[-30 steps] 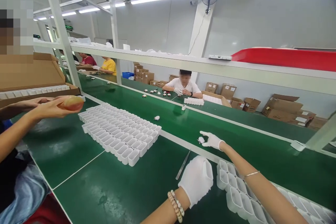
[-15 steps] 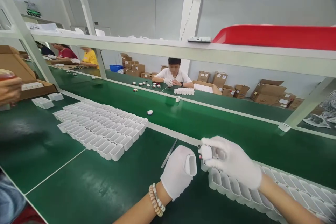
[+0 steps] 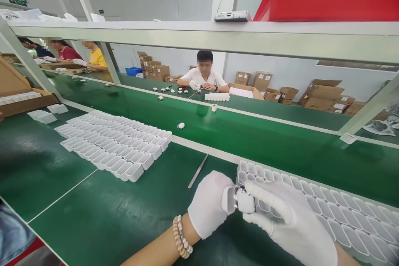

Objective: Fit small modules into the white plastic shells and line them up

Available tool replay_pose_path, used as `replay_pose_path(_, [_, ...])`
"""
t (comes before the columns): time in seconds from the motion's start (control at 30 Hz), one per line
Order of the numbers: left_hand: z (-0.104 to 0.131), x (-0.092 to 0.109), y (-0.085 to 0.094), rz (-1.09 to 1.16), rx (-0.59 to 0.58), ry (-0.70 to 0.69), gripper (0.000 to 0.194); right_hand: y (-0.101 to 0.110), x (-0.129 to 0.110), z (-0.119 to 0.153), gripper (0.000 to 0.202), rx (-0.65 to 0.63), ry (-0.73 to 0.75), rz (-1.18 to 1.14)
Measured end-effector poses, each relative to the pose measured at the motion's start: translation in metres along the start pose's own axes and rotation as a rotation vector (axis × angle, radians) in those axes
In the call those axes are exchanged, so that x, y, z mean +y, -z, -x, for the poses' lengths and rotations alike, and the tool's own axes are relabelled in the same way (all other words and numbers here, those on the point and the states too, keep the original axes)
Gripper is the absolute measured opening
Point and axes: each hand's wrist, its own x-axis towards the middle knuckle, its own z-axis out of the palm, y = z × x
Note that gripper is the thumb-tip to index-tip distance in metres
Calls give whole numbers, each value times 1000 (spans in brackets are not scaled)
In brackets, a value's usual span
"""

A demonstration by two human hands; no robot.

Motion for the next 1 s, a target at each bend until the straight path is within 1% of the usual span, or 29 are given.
replay_pose_path(0.07, [0,1,0,-2,2,3,6,-4,2,4,26,20,14,10])
replay_pose_path(0.13, [0,1,-1,21,-4,4,9,-7,4,8,27,48,50,22])
replay_pose_path(0.3, [-3,4,-2,142,-45,18,29,-7,1,10,26,64,116,56])
replay_pose_path(0.4, [-5,7,1,201,-48,23,36,-5,-2,8,23,19,120,39])
replay_pose_path(0.6, [-7,9,4,204,-35,26,33,-8,-1,6,20,6,115,72])
replay_pose_path(0.77, [-6,9,4,198,-33,16,36,-10,0,9,22,0,122,81])
replay_pose_path(0.9, [-7,10,5,192,-42,13,39,-9,-2,9,18,-3,136,84])
replay_pose_path(1.0, [-8,10,6,188,-26,14,38,-10,-4,9,19,17,140,103])
